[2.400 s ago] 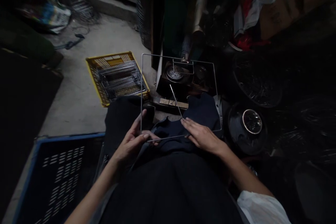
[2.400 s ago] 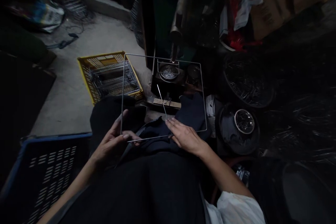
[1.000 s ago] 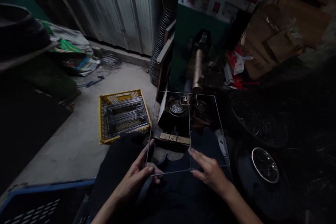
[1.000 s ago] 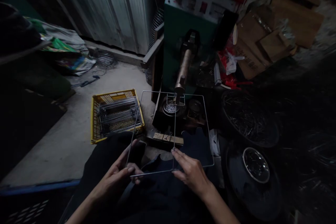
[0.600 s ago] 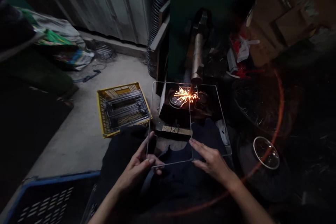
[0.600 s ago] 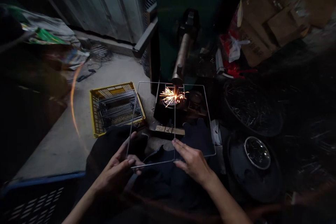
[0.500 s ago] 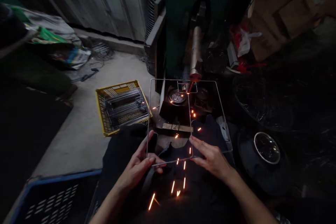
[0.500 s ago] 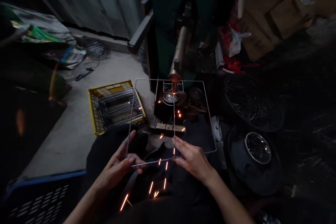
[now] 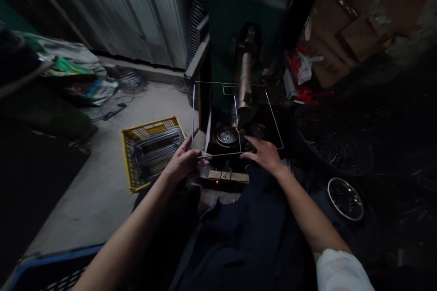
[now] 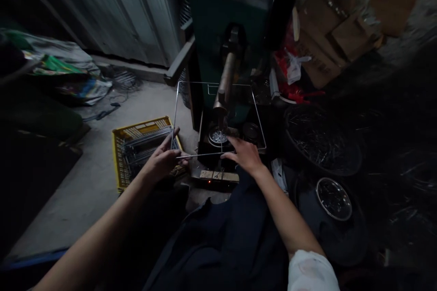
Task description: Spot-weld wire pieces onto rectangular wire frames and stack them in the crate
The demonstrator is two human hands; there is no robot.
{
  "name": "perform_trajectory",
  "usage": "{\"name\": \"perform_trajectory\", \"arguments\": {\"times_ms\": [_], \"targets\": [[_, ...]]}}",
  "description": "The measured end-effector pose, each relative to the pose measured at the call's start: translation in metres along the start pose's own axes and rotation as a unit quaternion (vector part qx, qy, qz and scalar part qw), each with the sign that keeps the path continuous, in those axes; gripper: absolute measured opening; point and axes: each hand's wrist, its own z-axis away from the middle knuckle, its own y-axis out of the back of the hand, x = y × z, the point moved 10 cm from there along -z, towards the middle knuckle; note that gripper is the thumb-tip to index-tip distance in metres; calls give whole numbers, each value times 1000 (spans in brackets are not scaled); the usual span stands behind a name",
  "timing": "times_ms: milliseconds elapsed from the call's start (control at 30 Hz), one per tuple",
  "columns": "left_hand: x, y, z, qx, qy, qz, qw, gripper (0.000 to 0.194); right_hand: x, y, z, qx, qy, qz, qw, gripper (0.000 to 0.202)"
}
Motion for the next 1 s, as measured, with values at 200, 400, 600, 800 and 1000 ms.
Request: {"name": "perform_trajectory", "arguments": {"times_ms": [200, 400, 600, 800, 1000], "targets": [[20, 15, -45, -2, -24, 0, 1000, 96, 26, 18, -42, 46, 20, -16, 999, 55], [24, 20, -60, 10, -24, -4, 1000, 94, 33, 25, -56, 88, 1, -12, 996, 55], [29, 22, -68, 10, -33, 10, 999, 96, 34, 27, -61, 98, -5, -9, 995, 58], [27, 28, -72, -15, -35, 5, 999, 89, 37, 19, -62, 102, -2, -20, 995, 57], [25, 29, -71, -11, -18, -10, 1000, 95, 62, 49, -42, 206, -34, 4, 978, 66]]}}
